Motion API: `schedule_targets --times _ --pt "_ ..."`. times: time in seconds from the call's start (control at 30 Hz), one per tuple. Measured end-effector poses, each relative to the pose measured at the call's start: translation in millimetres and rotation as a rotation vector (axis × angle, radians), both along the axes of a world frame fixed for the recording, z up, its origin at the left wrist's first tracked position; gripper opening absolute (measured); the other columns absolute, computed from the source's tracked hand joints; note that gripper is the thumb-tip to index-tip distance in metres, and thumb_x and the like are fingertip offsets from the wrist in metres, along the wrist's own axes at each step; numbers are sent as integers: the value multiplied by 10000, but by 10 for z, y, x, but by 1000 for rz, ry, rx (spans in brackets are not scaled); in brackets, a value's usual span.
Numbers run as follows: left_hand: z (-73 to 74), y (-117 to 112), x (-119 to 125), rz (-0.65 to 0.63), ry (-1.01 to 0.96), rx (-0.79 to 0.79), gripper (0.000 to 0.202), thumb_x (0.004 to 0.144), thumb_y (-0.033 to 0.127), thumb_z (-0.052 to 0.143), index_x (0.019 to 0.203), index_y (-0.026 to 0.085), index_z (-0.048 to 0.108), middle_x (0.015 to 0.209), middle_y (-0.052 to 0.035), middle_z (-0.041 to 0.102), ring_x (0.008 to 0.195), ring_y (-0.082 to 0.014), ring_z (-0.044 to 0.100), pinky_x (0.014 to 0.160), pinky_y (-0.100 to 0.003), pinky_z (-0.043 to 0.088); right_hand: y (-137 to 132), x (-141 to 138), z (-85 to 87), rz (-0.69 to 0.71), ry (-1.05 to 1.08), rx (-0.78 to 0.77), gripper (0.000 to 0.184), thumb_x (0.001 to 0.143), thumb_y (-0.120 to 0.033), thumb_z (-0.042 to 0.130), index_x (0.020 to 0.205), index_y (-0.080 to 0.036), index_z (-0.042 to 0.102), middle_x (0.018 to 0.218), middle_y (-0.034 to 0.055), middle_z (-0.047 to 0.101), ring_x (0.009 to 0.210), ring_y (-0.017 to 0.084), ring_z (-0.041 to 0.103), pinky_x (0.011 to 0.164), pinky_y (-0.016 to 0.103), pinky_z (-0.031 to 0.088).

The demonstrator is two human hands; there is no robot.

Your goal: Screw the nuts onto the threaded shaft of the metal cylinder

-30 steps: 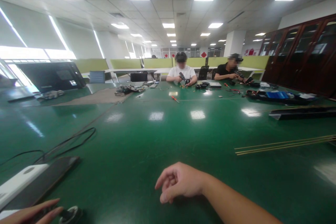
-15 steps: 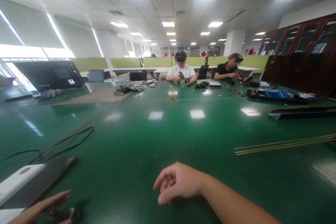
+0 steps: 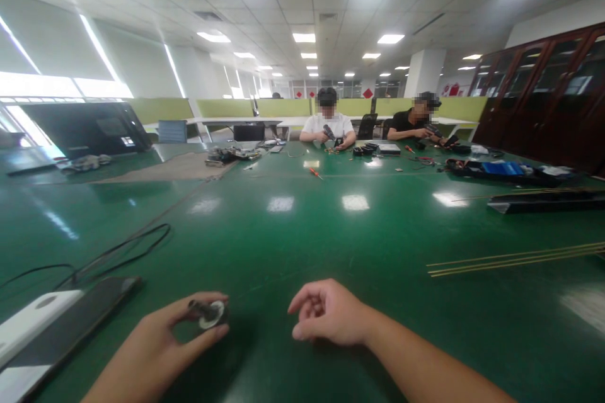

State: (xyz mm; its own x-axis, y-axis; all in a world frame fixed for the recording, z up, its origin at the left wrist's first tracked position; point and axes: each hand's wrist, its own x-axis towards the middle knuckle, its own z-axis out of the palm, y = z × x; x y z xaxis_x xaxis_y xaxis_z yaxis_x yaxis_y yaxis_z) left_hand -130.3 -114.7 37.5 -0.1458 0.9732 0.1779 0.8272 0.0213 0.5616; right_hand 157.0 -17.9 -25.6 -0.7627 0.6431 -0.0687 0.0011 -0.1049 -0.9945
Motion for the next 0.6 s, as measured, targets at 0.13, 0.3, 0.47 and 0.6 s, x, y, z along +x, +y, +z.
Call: schedule_targets --times 0.13,0.3,0.47,0.6 --pt "125 505 631 -325 -94 -94 292 776 409 764 1007 233 732 1014 -11 759 904 -234 698 846 -316 533 167 67 -99 -392 -99 365 354 711 -70 692 1052 -166 667 767 -34 621 570 73 520 555 198 426" --pt "-75 865 1069 -453 -213 -106 185 752 228 718 930 182 713 833 3 719 781 -187 651 733 -263 494 301 153 -167 -537 -170 439 516 719 -36 631 1203 -211 597 929 -12 622 602 79 550 596 221 450" --pt "-349 886 945 -470 -245 -111 189 756 269 749 932 199 737 856 7 727 797 -186 639 739 -266 464 247 119 -145 -513 -289 513 572 704 -69 653 1235 -264 572 960 -28 653 634 96 588 647 243 478" --pt "-400 912 886 -517 -224 -106 211 783 329 761 970 232 753 880 7 726 820 -188 638 755 -274 439 217 102 -126 -515 -349 523 594 689 -75 657 1239 -282 568 962 -33 672 668 111 605 707 268 485"
